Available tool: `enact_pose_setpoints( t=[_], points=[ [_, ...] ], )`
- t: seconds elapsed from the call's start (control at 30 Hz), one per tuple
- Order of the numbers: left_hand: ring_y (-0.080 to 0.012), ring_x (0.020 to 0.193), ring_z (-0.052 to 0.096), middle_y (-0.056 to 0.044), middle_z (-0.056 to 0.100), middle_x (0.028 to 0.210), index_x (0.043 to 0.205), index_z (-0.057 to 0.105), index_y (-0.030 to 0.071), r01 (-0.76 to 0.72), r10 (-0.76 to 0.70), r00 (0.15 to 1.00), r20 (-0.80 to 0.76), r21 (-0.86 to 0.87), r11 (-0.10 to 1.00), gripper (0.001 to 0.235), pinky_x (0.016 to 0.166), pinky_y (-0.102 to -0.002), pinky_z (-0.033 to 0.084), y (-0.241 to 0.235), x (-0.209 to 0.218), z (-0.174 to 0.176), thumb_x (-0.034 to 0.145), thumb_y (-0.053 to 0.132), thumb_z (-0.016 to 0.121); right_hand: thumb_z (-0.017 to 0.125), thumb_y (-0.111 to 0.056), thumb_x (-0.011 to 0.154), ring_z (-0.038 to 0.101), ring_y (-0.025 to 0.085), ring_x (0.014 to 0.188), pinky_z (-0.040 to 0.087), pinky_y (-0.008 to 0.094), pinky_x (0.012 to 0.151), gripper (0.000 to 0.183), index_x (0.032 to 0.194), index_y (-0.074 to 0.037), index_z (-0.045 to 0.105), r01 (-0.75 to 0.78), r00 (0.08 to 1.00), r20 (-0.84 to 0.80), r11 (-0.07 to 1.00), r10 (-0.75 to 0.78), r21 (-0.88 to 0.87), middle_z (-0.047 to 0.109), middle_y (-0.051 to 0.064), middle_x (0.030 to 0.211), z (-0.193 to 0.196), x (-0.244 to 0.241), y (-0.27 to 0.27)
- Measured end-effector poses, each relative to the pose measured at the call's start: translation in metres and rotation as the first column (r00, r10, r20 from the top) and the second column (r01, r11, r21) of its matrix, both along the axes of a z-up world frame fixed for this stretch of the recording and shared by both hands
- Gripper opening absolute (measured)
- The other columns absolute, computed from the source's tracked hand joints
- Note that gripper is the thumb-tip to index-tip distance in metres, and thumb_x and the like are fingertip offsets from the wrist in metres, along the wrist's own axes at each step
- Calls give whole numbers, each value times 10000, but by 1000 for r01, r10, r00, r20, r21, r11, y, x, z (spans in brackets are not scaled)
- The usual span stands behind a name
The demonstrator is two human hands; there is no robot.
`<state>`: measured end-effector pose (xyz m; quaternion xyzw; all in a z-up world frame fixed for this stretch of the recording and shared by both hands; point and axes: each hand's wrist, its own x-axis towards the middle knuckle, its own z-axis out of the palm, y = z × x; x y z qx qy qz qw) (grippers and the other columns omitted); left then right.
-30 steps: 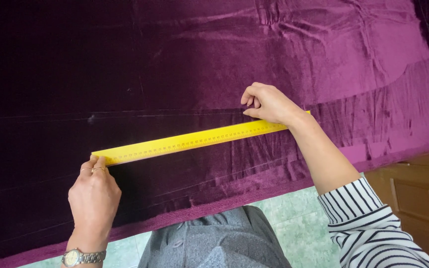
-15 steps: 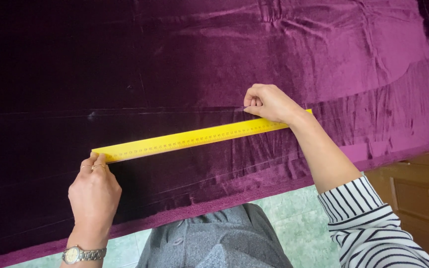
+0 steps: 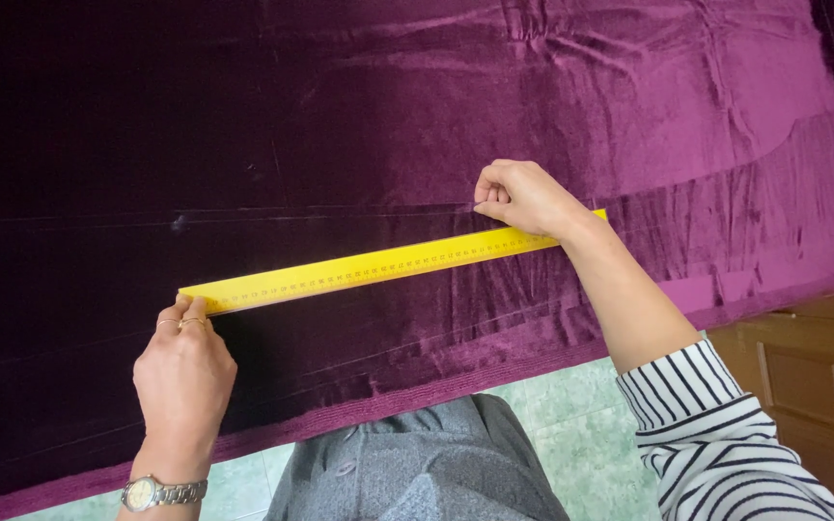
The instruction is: Measuring, marking, and cutting a large piece of purple velvet fabric using a ruler and tailor shears.
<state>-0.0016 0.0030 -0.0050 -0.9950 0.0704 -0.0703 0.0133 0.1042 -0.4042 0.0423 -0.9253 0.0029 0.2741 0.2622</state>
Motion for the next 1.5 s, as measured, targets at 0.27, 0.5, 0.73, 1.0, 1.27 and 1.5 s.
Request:
enact_pose_setpoints(
  t=[0.27,0.5,0.73,1.0,1.27,1.5],
  points=[
    [-205,815,725,-147,714,1105,1127,714,3,12,-12,999,34,16,1000,250,533,-278,594,-2,-1,2,940,45,553,633,-115,908,622,138,862,495,280,806,97,991,-110,683,150,972,169,984,-165,95,680,28,977,13,-12,-35],
    [-188,834,723,-116,713,1141,1126,711,31,-3,2,999,35,38,999,270,516,-282,586,-1,-1,-2,919,59,540,530,-83,938,637,132,740,502,255,705,156,1020,-96,662,472,823,225,849,-521,239,707,45,881,-2,-58,-83],
    [-131,829,728,-98,726,1100,1105,724,64,13,-22,996,85,110,994,254,520,-228,579,1,-2,-7,924,77,546,510,-68,961,608,146,656,529,247,645,173,1081,-13,621,583,693,160,677,-703,450,679,149,851,-37,-112,-110],
    [-151,867,727,-88,707,1155,1160,711,71,-8,2,998,63,84,996,307,556,-266,599,5,-4,-17,885,125,585,557,-85,934,646,148,730,533,250,708,137,1029,-34,642,637,680,112,660,-724,398,710,113,875,-23,-122,-91],
    [-172,750,716,-87,710,1071,1143,715,61,0,-3,999,37,77,997,278,483,-278,581,2,-1,-8,929,114,546,518,-67,928,678,174,989,495,302,890,171,1018,-89,662,333,867,305,913,-394,234,734,47,1009,-4,-71,-71],
    [-175,717,709,-83,701,1062,1155,708,42,8,-10,1000,27,63,998,289,470,-272,574,1,-1,-4,910,100,566,460,-84,956,664,164,1016,479,270,750,236,1049,-123,673,328,942,59,943,-331,54,739,22,1054,14,-47,-50]
  ],
)
